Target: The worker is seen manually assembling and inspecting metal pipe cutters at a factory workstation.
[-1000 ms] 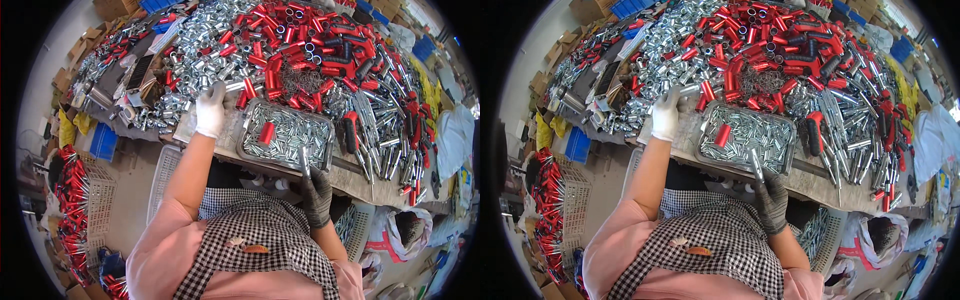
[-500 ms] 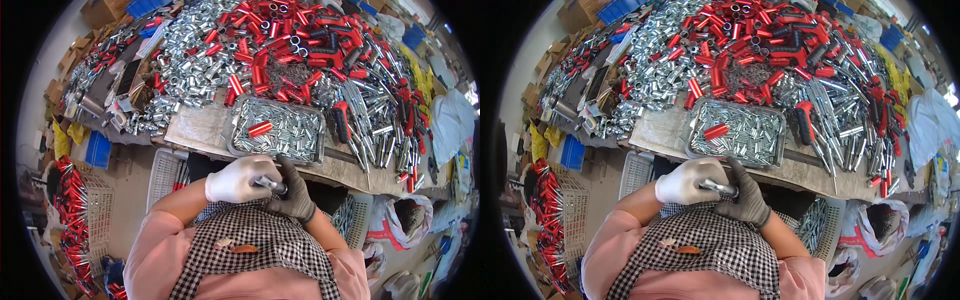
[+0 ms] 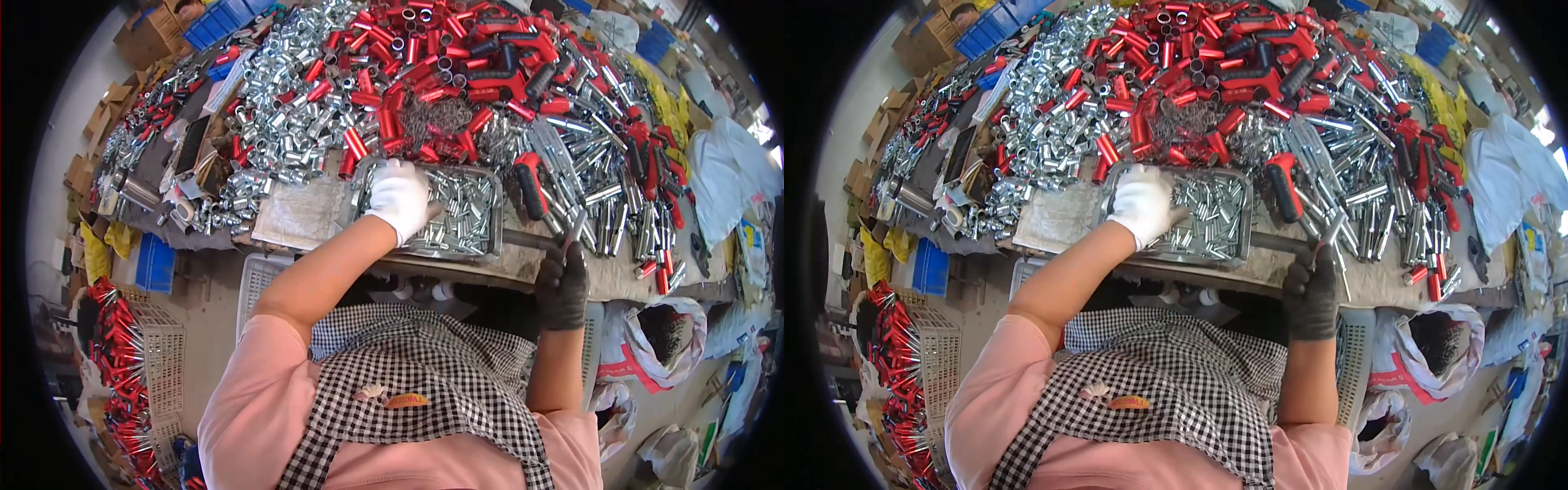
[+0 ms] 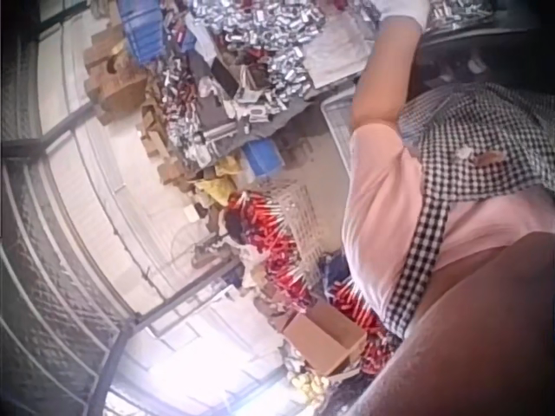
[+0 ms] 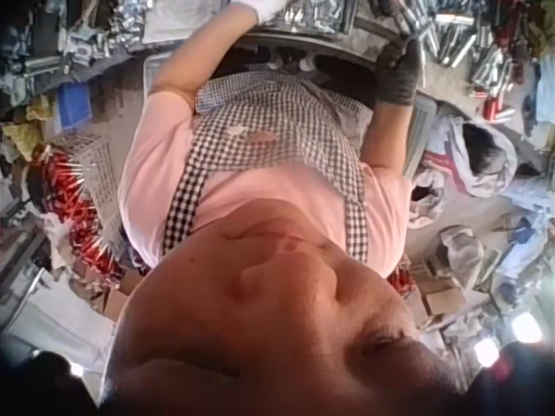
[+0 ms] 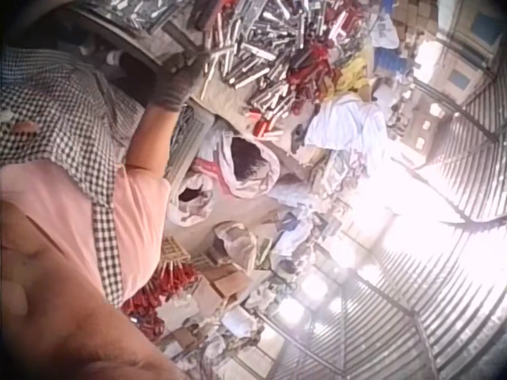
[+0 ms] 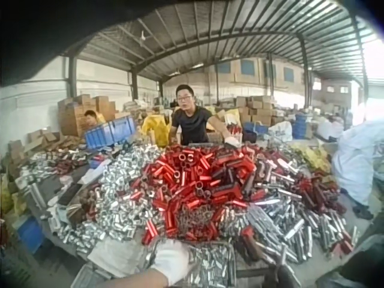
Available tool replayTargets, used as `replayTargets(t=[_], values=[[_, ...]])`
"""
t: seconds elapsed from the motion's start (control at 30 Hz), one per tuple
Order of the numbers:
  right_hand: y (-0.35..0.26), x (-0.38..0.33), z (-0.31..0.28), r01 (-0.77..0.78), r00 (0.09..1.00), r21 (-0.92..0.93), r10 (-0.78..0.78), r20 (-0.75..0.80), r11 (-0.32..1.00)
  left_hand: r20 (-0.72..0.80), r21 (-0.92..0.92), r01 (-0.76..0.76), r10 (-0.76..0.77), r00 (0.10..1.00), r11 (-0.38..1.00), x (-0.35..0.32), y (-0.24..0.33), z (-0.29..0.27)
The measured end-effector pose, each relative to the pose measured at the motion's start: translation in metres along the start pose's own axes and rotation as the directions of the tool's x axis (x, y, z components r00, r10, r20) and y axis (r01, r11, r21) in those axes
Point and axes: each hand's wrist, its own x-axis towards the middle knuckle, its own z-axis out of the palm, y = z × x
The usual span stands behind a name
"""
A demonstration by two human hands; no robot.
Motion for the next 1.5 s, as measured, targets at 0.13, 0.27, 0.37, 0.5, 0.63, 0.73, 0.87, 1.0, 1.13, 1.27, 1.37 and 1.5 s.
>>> replayTargets(t=[0.13,0.27,0.37,0.5,0.63,0.73,0.87,1.0,1.13,1.27,1.37,1.5], values=[[-0.028,-0.036,0.018,-0.389,0.917,0.379,0.312,0.25,0.84,-0.09,-0.111,0.018,-0.028,0.996,0.994,0.009,-0.002,0.007],[-0.025,-0.043,0.027,-0.143,0.951,-0.008,0.139,0.276,0.99,-0.203,-0.384,-0.081,0.001,0.979,0.92,-0.006,-0.021,-0.007],[-0.026,-0.029,0.038,-0.215,0.941,0.031,0.199,0.274,0.976,-0.121,-0.624,0.002,-0.1,0.988,0.781,-0.01,-0.035,-0.014],[-0.015,-0.006,0.05,-0.365,0.894,0.145,0.302,0.33,0.92,-0.56,-0.369,-0.42,0.163,0.813,0.829,-0.007,-0.035,0.007],[0.011,0.023,0.074,0.29,0.946,-0.348,-0.212,0.246,0.891,-0.552,-0.383,-0.446,0.187,0.813,0.809,-0.015,-0.02,-0.007],[0.012,0.044,0.096,-0.177,0.982,0.26,0.153,0.109,0.949,-0.658,-0.403,-0.499,0.136,0.741,0.767,-0.022,-0.011,-0.009],[0.029,0.041,0.11,-0.133,0.952,0.361,0.018,0.305,0.923,-0.569,-0.619,-0.347,-0.097,0.817,0.705,-0.035,0.016,-0.018],[0.033,0.042,0.115,-0.082,0.975,0.448,-0.022,0.222,0.89,-0.428,-0.709,-0.254,-0.116,0.896,0.658,-0.031,0.017,-0.017],[0.036,0.047,0.11,-0.073,0.978,0.459,-0.027,0.208,0.886,-0.209,-0.838,-0.21,0.058,0.976,0.504,-0.027,0.01,-0.015],[0.027,0.05,0.118,-0.05,0.975,0.536,-0.075,0.209,0.843,-0.369,-0.741,-0.315,0.032,0.929,0.593,-0.026,0.014,-0.008],[0.03,0.055,0.112,-0.064,0.975,0.514,-0.055,0.214,0.855,-0.316,-0.769,-0.263,0.01,0.949,0.582,-0.024,0.014,-0.009],[0.043,0.063,0.097,-0.042,0.982,0.505,-0.057,0.179,0.862,-0.063,-0.92,-0.034,-0.061,0.996,0.39,-0.015,0.01,-0.009]])
